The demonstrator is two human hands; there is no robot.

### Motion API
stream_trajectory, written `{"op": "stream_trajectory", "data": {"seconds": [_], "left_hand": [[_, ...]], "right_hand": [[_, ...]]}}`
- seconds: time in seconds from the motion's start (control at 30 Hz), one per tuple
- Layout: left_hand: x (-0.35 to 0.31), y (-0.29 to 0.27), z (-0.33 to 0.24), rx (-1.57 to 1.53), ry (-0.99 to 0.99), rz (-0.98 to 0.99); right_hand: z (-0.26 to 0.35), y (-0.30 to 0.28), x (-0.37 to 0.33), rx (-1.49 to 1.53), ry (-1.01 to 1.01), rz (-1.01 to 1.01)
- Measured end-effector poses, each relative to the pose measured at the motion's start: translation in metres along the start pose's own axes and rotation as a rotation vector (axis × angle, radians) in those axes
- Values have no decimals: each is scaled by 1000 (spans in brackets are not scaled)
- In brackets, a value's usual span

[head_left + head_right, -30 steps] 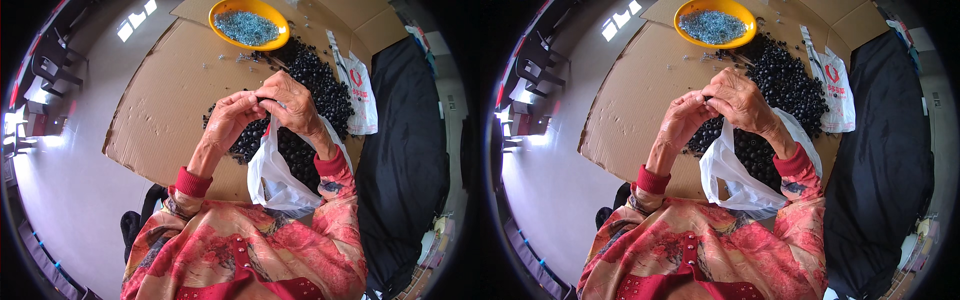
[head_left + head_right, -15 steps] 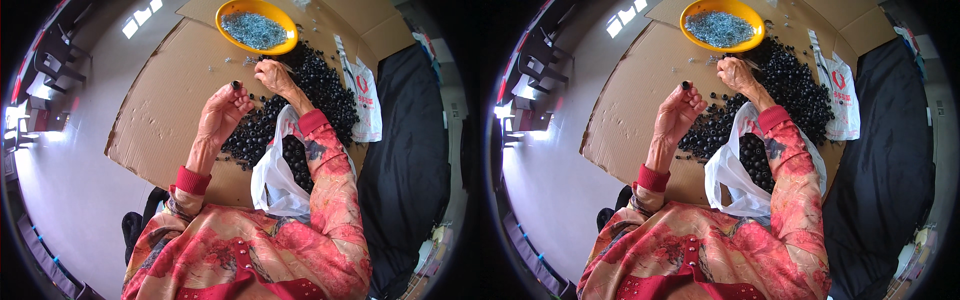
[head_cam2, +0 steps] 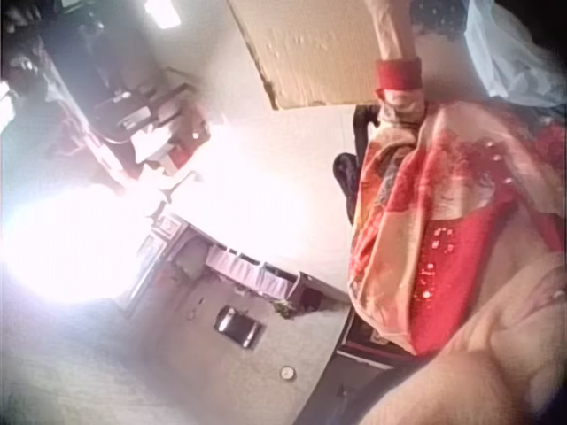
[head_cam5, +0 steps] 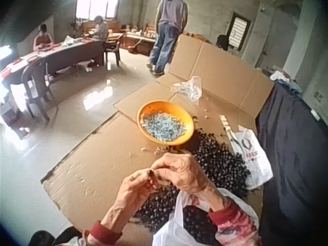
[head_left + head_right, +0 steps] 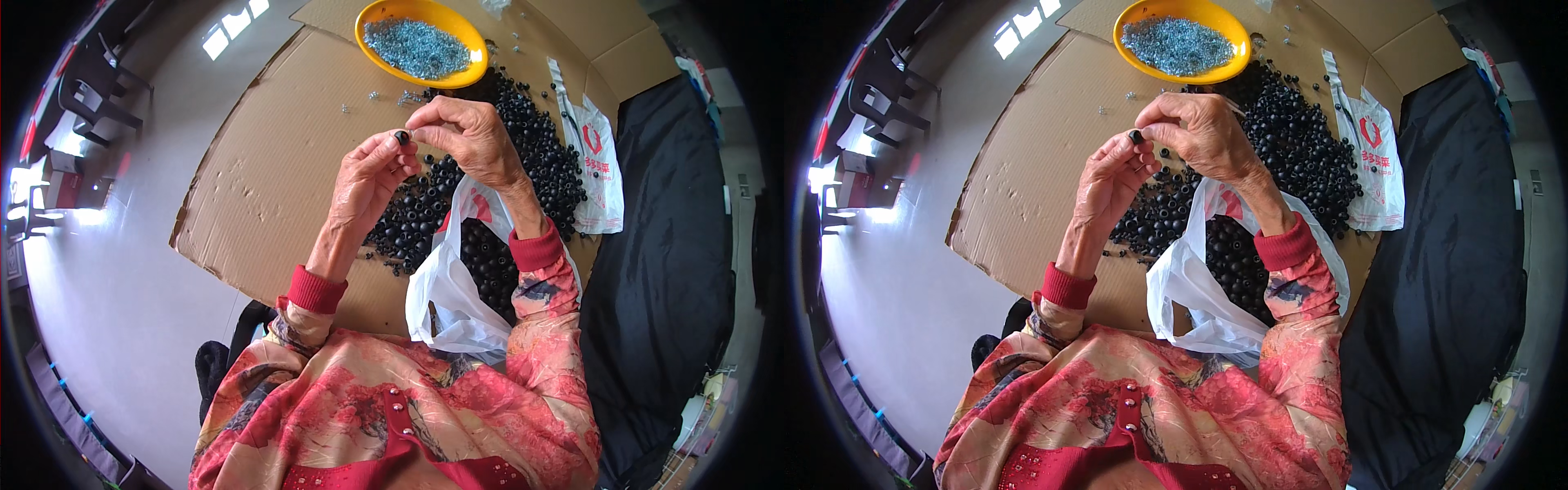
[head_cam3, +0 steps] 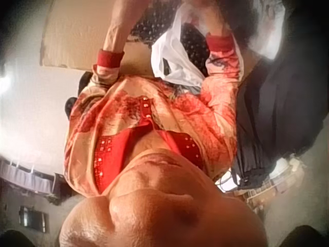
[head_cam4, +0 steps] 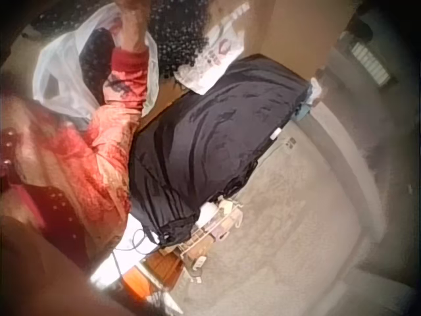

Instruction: The person is assembling small black plastic fasteners or grommets by hand.

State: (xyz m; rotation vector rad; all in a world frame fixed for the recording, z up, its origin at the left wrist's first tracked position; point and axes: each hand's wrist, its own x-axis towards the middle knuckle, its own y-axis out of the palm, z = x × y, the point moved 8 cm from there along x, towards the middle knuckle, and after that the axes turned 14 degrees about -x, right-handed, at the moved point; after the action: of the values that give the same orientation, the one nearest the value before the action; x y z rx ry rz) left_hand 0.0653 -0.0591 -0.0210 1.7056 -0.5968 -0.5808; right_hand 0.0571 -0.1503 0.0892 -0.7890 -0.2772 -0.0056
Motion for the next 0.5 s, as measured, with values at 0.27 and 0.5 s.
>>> {"op": "stream_trajectory", "data": {"seconds": [0.27, 0.5], "left_hand": [[-7, 14, -3, 175, 60, 20], [-8, 11, -15, 283, 120, 49]], "right_hand": [[15, -2, -7, -49, -72, -9], [13, 1, -2, -8, -82, 17]]}}
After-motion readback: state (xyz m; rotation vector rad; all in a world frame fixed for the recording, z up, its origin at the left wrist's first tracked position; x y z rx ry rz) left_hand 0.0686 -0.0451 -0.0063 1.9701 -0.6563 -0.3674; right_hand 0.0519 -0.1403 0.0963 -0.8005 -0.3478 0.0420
